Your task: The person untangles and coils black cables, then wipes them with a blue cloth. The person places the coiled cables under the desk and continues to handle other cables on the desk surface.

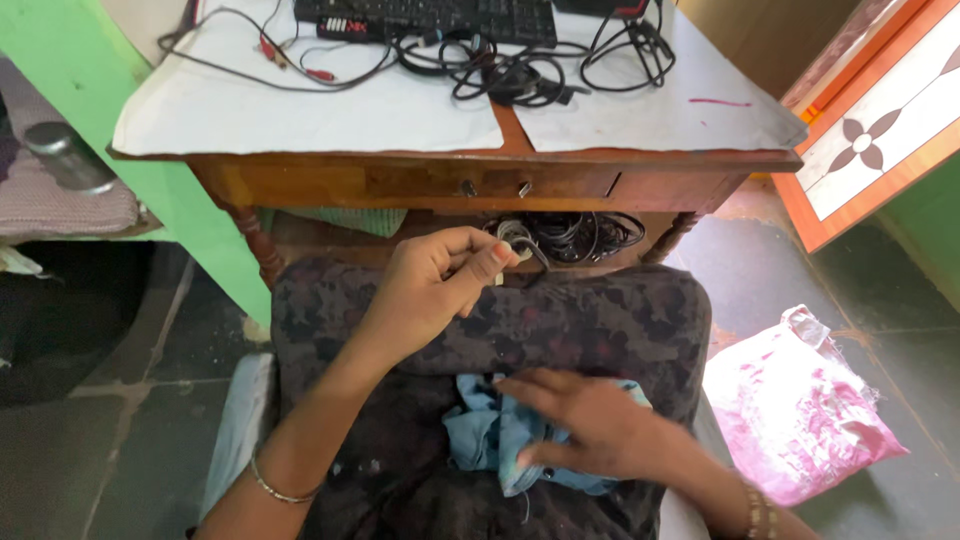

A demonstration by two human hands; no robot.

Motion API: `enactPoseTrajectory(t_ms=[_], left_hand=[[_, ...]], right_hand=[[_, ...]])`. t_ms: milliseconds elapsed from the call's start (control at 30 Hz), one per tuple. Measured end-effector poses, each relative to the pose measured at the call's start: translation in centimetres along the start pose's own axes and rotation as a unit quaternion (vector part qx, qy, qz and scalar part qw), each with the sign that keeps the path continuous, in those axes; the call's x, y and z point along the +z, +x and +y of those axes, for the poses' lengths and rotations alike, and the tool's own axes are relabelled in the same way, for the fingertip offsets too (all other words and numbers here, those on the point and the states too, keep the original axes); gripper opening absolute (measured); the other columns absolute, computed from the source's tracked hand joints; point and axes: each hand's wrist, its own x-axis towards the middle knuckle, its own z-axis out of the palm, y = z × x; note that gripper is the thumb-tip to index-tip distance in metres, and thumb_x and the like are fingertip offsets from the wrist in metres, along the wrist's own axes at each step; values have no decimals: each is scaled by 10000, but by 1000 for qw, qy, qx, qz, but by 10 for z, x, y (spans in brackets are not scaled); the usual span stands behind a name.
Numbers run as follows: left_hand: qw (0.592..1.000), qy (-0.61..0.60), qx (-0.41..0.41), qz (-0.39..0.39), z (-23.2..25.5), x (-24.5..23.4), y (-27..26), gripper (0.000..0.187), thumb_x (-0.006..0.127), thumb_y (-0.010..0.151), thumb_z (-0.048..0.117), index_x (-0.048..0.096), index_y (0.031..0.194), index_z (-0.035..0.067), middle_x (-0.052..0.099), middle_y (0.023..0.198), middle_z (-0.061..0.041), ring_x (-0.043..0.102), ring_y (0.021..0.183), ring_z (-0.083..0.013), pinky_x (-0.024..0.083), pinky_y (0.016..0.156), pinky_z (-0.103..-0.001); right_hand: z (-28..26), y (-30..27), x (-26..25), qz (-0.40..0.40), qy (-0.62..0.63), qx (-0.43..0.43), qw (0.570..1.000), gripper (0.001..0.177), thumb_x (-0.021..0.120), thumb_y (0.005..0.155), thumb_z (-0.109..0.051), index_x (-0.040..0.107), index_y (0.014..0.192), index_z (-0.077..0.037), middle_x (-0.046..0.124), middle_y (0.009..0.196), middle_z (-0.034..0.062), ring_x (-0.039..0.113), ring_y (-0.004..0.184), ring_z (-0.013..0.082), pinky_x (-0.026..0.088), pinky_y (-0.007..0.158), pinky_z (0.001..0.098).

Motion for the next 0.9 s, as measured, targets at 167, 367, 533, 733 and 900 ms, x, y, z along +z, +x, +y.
enactPoseTrajectory(t_ms=[167, 367, 533, 733, 900], left_hand=[[998, -33, 42, -24, -9, 3, -4, 398, 601, 1013, 373, 752, 1129, 23, 717, 786, 67, 520, 537, -20, 419, 483, -206], [999, 38, -21, -19, -15, -1, -8, 365, 558, 1039, 290, 771, 1153, 16, 600, 572, -21, 440, 523, -39, 357, 497, -229], [998, -48, 31, -14, -31, 2, 3, 347, 535, 1048, 205, 729, 1240, -9, 612, 693, -4, 537, 637, -45, 449, 595, -228], [996, -22, 77, 40, -47, 18, 35, 216, 589, 1009, 120, 685, 1134, -28, 774, 909, -61, 673, 811, -119, 545, 708, -304], [968, 99, 195, 122, -73, 21, 65, 158, 632, 830, 9, 659, 974, -52, 732, 898, -224, 707, 860, -369, 517, 686, -395]], right_hand=[[1, 14, 57, -26, -44, 23, 998, 768, 736, 758, -194, 500, 1477, -68, 643, 1107, 209, 672, 898, 391, 561, 734, 463], [14, 5, 6, 106, 108, 34, 988, 231, 683, 771, -92, 778, 981, -86, 749, 918, 76, 745, 766, 233, 601, 689, 348], [5, -2, -65, 424, 248, -41, 870, 221, 538, 838, 33, 692, 990, -13, 690, 1025, 114, 627, 878, 165, 496, 783, 271], [-10, 61, -94, 548, 36, -46, 835, 334, 502, 883, 52, 708, 1138, -14, 700, 1148, 117, 642, 983, 202, 488, 845, 309], [-17, 104, -107, 400, -34, -210, 891, 600, 651, 871, -282, 529, 1390, -7, 567, 1376, 182, 553, 1296, 378, 403, 1132, 506]])
